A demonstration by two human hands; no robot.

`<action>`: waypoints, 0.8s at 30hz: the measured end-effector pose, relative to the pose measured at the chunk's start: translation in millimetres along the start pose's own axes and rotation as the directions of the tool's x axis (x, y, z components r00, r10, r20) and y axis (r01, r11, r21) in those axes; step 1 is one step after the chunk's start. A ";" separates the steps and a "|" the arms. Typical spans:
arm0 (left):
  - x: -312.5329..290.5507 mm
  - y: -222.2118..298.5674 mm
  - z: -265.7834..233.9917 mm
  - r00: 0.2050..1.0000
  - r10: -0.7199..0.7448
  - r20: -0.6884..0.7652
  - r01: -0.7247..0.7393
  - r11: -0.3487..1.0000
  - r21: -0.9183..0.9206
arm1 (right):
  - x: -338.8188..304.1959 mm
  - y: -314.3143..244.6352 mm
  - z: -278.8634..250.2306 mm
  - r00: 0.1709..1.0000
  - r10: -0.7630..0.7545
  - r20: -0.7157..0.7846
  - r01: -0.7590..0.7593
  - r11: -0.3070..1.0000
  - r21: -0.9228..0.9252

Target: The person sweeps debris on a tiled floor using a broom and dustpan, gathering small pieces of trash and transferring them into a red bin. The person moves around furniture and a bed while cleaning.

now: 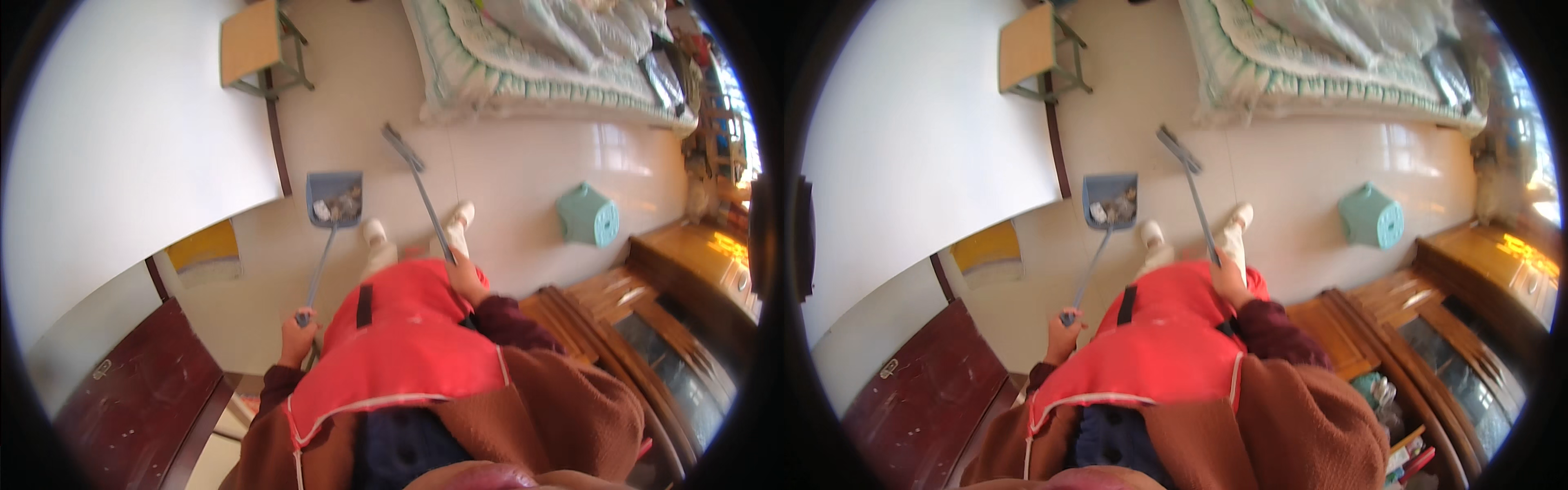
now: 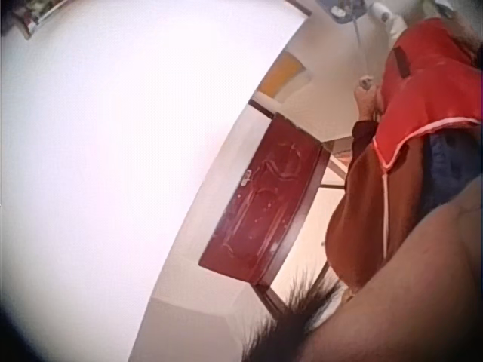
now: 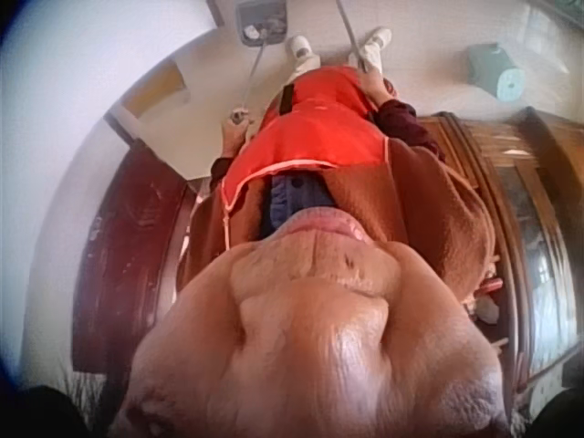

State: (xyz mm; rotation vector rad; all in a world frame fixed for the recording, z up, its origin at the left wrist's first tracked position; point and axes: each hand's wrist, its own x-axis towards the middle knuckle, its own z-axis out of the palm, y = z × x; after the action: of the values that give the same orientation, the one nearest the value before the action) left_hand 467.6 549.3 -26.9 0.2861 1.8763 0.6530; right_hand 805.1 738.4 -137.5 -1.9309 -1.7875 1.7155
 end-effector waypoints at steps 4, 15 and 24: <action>-4.5 -30.3 -5.0 0.996 0.064 -0.068 -0.067 0.997 -0.039 | -4.6 13.1 -31.7 0.985 0.138 -0.099 -0.158 0.962 -0.225; -12.4 -39.7 -14.7 0.991 0.074 -0.108 -0.077 0.997 -0.020 | 101.2 33.0 -74.0 0.864 0.462 -0.200 -0.480 0.875 -0.055; 6.3 -39.0 -15.1 0.995 0.062 -0.081 -0.075 0.982 -0.176 | 102.2 54.3 18.3 0.993 -0.039 -0.108 0.001 0.944 -0.329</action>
State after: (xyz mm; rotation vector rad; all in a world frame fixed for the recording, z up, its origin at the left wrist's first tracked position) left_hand 455.4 515.8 -49.6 0.2128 1.8711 0.8842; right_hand 805.8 779.4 -247.2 -2.0654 -2.1542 1.3376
